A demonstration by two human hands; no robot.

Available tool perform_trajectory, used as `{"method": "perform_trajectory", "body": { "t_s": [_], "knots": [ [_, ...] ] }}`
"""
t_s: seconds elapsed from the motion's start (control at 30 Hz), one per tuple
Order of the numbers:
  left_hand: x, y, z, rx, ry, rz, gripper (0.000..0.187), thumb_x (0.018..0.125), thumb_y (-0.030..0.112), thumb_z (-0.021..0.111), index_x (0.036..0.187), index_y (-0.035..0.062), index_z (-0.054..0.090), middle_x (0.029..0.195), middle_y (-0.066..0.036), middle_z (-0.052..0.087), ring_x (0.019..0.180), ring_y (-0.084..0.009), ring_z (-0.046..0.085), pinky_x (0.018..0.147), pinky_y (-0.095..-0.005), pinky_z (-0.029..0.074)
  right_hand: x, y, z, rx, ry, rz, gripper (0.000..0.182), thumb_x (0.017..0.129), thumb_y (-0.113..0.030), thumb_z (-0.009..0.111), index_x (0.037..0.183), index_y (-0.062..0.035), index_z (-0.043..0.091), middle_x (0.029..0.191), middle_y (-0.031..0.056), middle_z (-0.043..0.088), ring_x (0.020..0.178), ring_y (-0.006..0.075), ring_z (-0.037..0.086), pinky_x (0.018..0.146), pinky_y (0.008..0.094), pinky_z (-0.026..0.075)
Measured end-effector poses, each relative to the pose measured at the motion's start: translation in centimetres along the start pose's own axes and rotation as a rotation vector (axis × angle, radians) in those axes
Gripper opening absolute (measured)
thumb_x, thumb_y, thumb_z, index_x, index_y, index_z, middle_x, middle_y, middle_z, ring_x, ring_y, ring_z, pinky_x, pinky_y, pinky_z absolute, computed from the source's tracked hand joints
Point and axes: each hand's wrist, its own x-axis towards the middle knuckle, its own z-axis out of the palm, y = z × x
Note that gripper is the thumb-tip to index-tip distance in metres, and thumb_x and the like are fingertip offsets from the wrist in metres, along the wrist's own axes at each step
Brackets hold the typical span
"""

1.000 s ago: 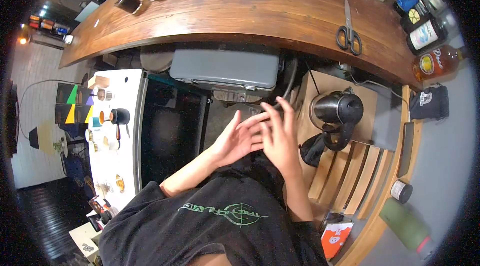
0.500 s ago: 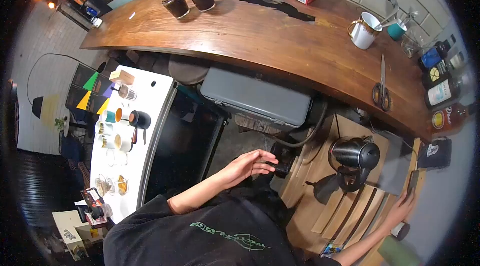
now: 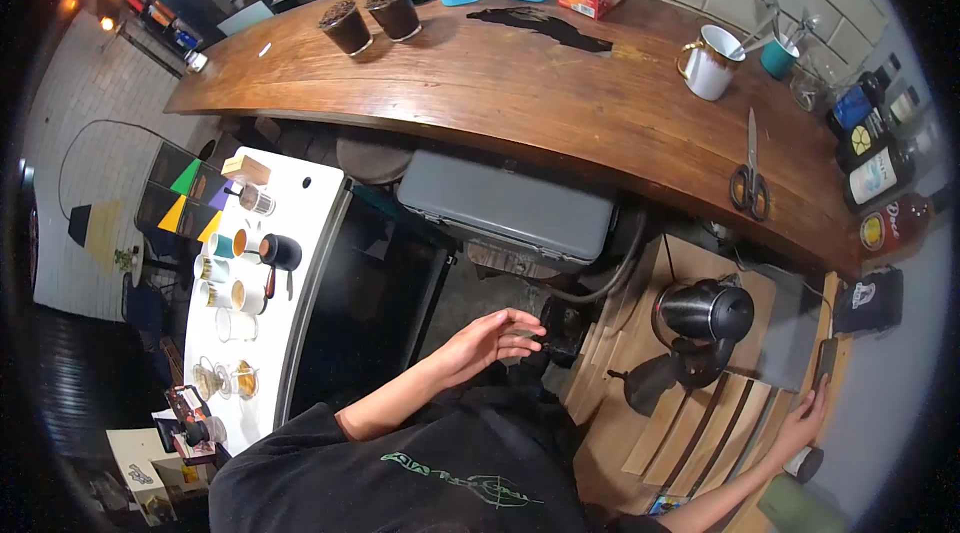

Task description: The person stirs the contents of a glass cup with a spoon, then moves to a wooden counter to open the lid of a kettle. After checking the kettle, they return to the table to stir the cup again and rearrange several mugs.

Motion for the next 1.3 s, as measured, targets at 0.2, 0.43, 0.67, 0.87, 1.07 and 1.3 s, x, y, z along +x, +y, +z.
{"method": "perform_trajectory", "body": {
  "t_s": [0.2,0.43,0.67,0.87,1.07,1.3],
  "knots": [
    [1.9,-1.3,1.4,0.028,-0.022,-0.046,0.047,0.109,0.039,0.037,0.133,0.0028,0.053,0.131,-0.013,0.060,0.118,-0.0223,0.061,0.103,-0.0367,0.047,0.1,-4.2,-0.9,-0.146,0.160,0.039,0.038,0.105,-0.023,0.051,0.138,-0.0050,0.056,0.132,0.0222,0.057,0.124,0.0397,0.054,0.104,0.0440,0.043],
    [11.4,-10.7,5.5,0.431,-0.169,-0.310,0.042,0.103,0.037,0.056,0.130,0.0049,0.056,0.117,-0.005,0.063,0.097,-0.0118,0.064,0.084,-0.0276,0.051,-2.8,-18.5,3.0,0.377,-0.164,0.079,0.031,0.102,-0.024,0.058,0.131,-0.0128,0.063,0.145,0.0156,0.043,0.132,0.0342,0.047,0.108,0.0449,0.038],
    [17.5,-17.5,13.0,0.685,-0.217,-0.159,0.061,0.094,0.041,0.071,0.134,0.0000,0.049,0.098,-0.007,0.062,0.080,-0.0112,0.060,0.070,-0.0274,0.050,-2.4,-20.0,4.1,0.466,-0.244,0.028,0.033,0.101,-0.020,0.060,0.133,-0.0151,0.063,0.136,0.0145,0.045,0.121,0.0314,0.055,0.102,0.0406,0.045],
    [20.5,-19.8,15.4,0.667,-0.188,-0.039,0.048,0.097,0.039,0.067,0.122,-0.0014,0.060,0.094,-0.007,0.067,0.084,-0.0109,0.060,0.077,-0.0297,0.050,0.0,-19.8,4.5,0.360,-0.272,0.002,0.033,0.095,-0.021,0.065,0.129,-0.0201,0.065,0.130,0.0141,0.042,0.115,0.0327,0.053,0.101,0.0440,0.043],
    [21.3,-20.0,16.3,0.722,-0.179,-0.103,0.042,0.101,0.033,0.063,0.121,-0.0037,0.062,0.099,-0.009,0.070,0.092,-0.0100,0.064,0.083,-0.0299,0.052,0.9,-19.5,5.0,0.330,-0.273,-0.017,0.034,0.087,-0.021,0.073,0.120,-0.0190,0.063,0.123,0.0133,0.042,0.107,0.0337,0.052,0.097,0.0472,0.042],
    [21.3,-19.6,16.2,0.734,-0.183,-0.043,0.038,0.103,0.030,0.060,0.122,-0.0033,0.062,0.096,-0.009,0.070,0.088,-0.0106,0.064,0.083,-0.0297,0.053,-0.7,-19.3,4.3,0.358,-0.143,-0.054,0.038,0.087,-0.021,0.076,0.122,-0.0169,0.061,0.133,0.0139,0.038,0.119,0.0349,0.050,0.101,0.0478,0.042]
  ]
}}
